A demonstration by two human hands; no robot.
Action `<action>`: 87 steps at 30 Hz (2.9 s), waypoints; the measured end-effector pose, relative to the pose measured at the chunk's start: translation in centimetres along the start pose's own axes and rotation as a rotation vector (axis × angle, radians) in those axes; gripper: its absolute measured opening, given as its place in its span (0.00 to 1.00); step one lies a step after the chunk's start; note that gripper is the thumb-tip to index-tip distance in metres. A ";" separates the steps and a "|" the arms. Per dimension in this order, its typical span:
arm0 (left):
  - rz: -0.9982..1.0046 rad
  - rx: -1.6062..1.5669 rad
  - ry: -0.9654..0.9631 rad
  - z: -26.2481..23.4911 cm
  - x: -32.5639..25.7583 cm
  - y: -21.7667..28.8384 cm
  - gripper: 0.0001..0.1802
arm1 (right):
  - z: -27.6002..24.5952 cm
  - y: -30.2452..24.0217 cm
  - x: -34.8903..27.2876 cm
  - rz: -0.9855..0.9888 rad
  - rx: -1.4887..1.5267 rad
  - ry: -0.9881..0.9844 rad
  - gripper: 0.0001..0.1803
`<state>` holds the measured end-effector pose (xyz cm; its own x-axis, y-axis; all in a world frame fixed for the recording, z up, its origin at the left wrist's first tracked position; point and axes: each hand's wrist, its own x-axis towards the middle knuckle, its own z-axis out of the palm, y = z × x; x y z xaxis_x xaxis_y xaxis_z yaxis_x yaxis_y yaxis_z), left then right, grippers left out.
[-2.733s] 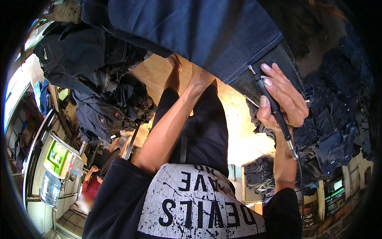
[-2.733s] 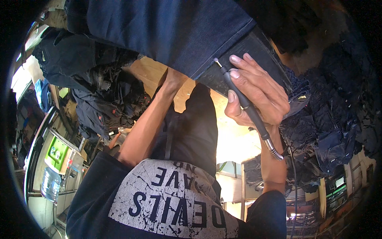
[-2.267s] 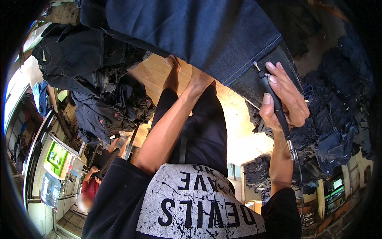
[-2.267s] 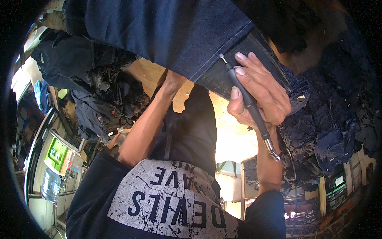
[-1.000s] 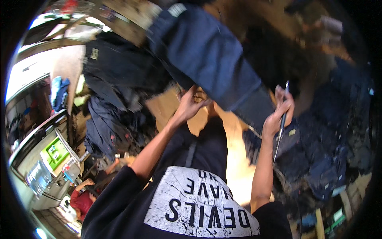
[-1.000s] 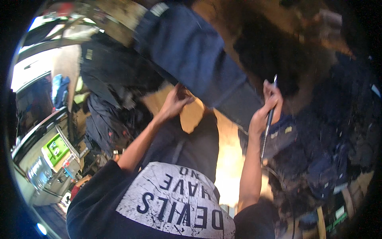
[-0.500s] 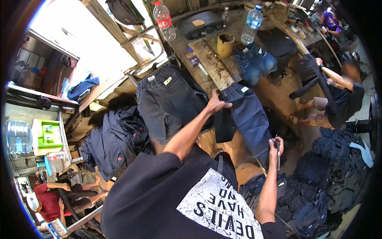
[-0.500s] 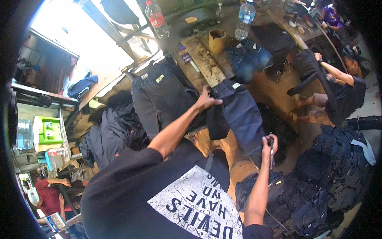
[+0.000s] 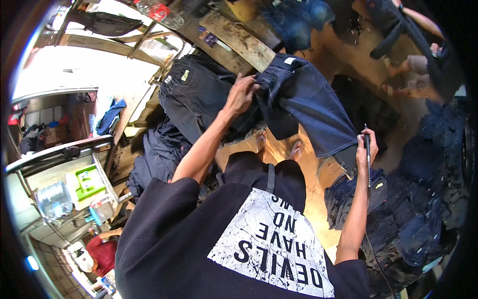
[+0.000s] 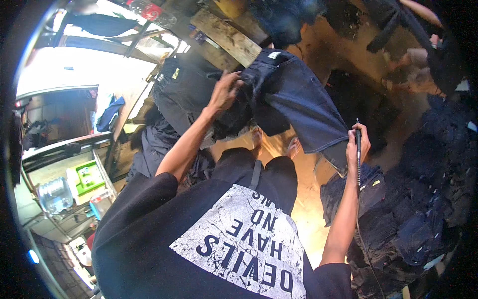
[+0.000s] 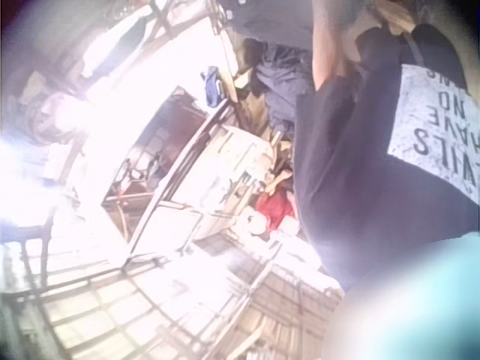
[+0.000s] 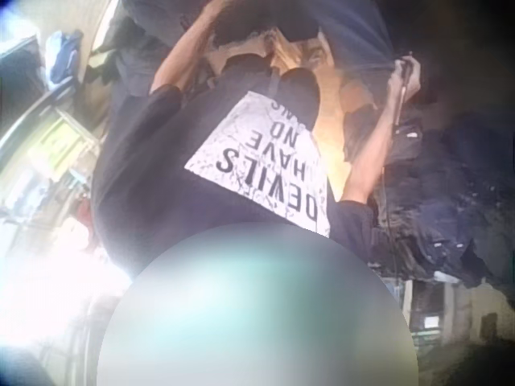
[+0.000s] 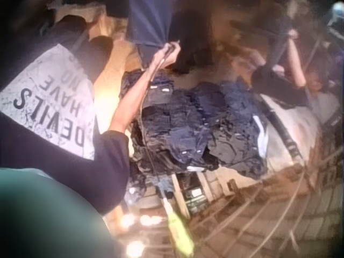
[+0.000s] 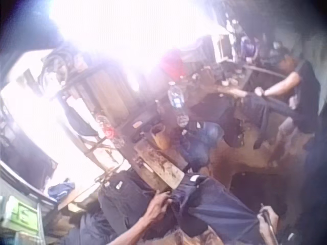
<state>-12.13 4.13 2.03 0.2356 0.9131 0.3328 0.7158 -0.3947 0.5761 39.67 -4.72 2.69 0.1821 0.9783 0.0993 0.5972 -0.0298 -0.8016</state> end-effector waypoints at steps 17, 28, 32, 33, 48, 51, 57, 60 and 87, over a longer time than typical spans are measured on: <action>-0.097 0.095 0.159 15.6 4.4 14.3 0.05 | -10.1 1.7 3.9 -0.206 -0.127 0.156 0.13; -0.371 0.074 0.252 6.9 5.3 9.9 0.20 | 11.0 -6.1 0.4 -0.364 0.297 -0.215 0.09; -0.525 0.025 -0.025 7.0 0.2 13.3 0.32 | 9.9 -8.1 1.0 -0.100 0.338 -0.169 0.10; -0.463 0.036 0.022 7.4 0.0 13.2 0.30 | 10.3 -8.8 1.2 -0.104 0.354 -0.168 0.12; -0.384 -0.227 -0.035 7.0 -0.9 10.7 0.40 | 18.1 -10.0 3.8 -0.676 0.321 -0.346 0.15; -0.459 -0.376 -0.099 7.1 -0.9 9.9 0.40 | 18.0 -9.8 4.0 -0.676 0.302 -0.324 0.15; -0.464 -0.547 -0.190 5.8 -0.7 8.5 0.39 | 18.4 -9.3 3.7 -0.714 0.299 -0.328 0.14; -0.455 -0.561 -0.234 5.4 -0.8 8.1 0.41 | 18.5 -9.3 3.5 -0.726 0.307 -0.330 0.13; -0.538 -0.766 0.001 8.3 -3.2 7.6 0.45 | 18.5 -9.4 3.5 -0.695 0.241 -0.351 0.16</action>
<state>-2.00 -0.90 -0.84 -0.0024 0.9926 -0.1213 0.0997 0.1210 0.9876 20.27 2.80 -0.36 -0.4477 0.7656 0.4620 0.2917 0.6134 -0.7339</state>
